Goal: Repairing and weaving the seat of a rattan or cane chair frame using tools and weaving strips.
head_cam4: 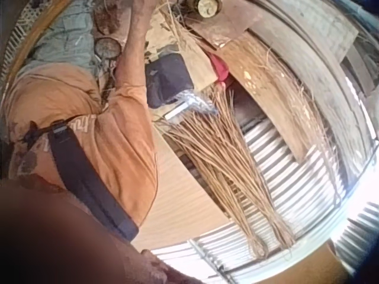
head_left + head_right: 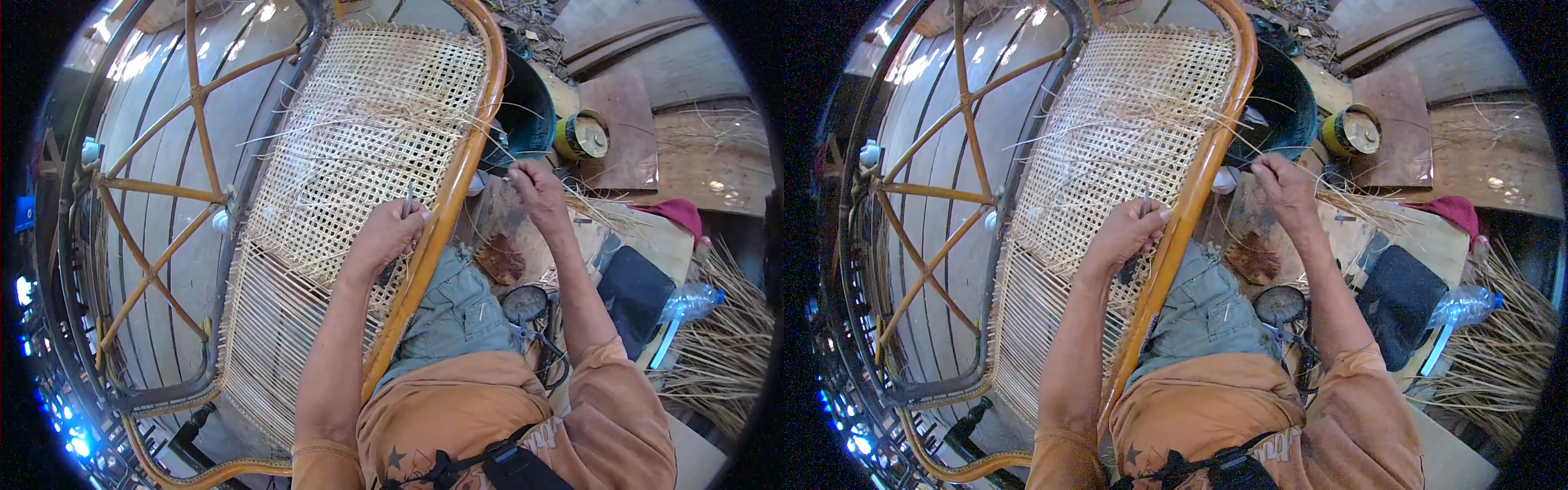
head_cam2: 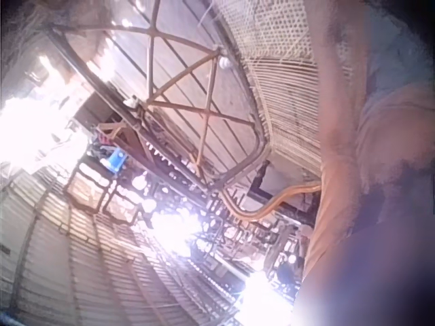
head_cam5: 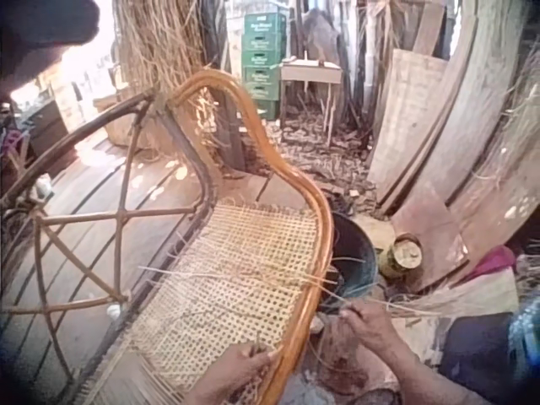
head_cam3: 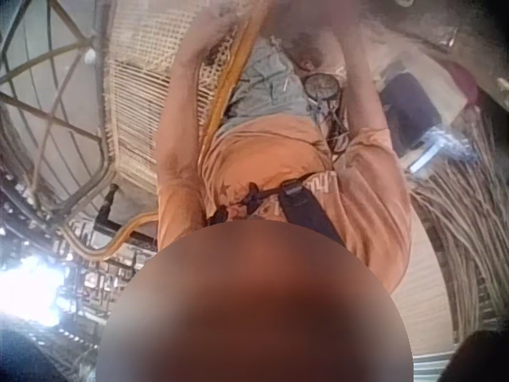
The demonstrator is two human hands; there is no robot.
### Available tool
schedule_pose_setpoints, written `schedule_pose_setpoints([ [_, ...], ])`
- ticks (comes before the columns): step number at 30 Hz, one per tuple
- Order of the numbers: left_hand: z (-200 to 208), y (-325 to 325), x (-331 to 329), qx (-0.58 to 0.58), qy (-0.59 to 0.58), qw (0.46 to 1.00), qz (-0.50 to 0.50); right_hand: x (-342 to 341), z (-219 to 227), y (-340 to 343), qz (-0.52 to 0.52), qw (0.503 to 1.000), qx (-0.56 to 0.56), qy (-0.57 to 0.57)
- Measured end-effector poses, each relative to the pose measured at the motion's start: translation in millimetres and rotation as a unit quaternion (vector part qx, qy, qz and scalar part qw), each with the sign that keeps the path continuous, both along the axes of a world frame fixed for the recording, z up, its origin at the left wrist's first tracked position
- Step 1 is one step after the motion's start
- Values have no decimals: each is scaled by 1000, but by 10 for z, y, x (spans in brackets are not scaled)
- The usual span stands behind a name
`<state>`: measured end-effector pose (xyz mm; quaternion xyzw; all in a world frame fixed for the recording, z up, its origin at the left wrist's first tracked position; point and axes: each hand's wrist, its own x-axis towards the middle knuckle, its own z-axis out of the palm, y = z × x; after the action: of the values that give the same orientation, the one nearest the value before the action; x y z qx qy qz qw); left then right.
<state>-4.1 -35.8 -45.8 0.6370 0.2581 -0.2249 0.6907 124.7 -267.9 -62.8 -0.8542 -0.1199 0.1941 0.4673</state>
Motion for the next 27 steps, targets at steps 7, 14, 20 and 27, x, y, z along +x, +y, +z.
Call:
schedule_pose_setpoints([
  [7,89,-24,23,-9,5,1000,28,-113,-571,-155,48,969,-126,-208],
  [14,38,-4,27,-20,9,1000,20,-233,-876,527,17,985,-160,-58],
  [20,40,-7,17,-21,1,999,25,-180,-753,373,65,968,-139,-199],
  [27,40,11,3,-10,9,1000,14,-178,-670,164,-170,984,49,-29],
])
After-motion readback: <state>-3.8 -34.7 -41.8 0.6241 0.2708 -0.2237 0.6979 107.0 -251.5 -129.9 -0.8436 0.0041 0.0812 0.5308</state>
